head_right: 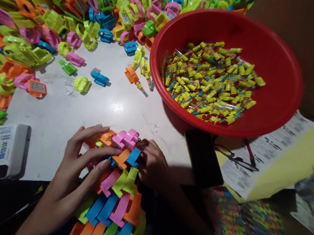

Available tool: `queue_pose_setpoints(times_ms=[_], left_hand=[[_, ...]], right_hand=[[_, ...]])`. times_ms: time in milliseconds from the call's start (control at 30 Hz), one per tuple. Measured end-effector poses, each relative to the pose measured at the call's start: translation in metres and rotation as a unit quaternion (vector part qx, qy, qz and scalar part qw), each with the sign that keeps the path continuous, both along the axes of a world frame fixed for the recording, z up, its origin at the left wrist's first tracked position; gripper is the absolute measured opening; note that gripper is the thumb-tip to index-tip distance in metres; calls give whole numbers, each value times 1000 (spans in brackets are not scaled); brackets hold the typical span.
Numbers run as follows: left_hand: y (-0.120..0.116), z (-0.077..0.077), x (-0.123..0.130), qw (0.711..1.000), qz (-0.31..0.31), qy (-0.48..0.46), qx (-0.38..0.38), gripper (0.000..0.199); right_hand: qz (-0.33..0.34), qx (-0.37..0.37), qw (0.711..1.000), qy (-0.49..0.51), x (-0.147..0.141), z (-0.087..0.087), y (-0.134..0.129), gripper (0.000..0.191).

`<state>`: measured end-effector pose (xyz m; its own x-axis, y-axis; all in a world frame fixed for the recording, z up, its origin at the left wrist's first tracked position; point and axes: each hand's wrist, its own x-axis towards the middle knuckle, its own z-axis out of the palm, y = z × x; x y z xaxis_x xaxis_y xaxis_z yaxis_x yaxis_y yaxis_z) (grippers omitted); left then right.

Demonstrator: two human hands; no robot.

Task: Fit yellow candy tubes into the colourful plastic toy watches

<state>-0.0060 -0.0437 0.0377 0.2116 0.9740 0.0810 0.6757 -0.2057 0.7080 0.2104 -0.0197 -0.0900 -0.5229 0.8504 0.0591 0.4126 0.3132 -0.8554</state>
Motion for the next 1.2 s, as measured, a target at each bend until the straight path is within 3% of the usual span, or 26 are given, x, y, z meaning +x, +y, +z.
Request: queue_pose_setpoints(times_ms=[233,333,433,533,767,967,1200], left_hand=[[1,2,0,1000,21,-16,-3,31],[3,4,6,1000,28,-5,5,22],[4,5,14,999,41,2,11,31],[4,5,20,998,58,15,28,24],[2,2,20,998,44,23,33,15],[-2,4,9,999,48,-10,21,38],[2,2,-5,997,58,-45,12,42]], right_hand=[[2,12,1000,7,1,-1,1,26],[13,16,1000,9,2,-2,3,26],[17,20,1000,9,4,-3,3,26],[13,22,1000,8,3,-4,2,27],[-5,22,999,26,0,3,6,24],[-11,50,995,86,6,23,10,9],[-54,106,989,87,4,27,5,22]])
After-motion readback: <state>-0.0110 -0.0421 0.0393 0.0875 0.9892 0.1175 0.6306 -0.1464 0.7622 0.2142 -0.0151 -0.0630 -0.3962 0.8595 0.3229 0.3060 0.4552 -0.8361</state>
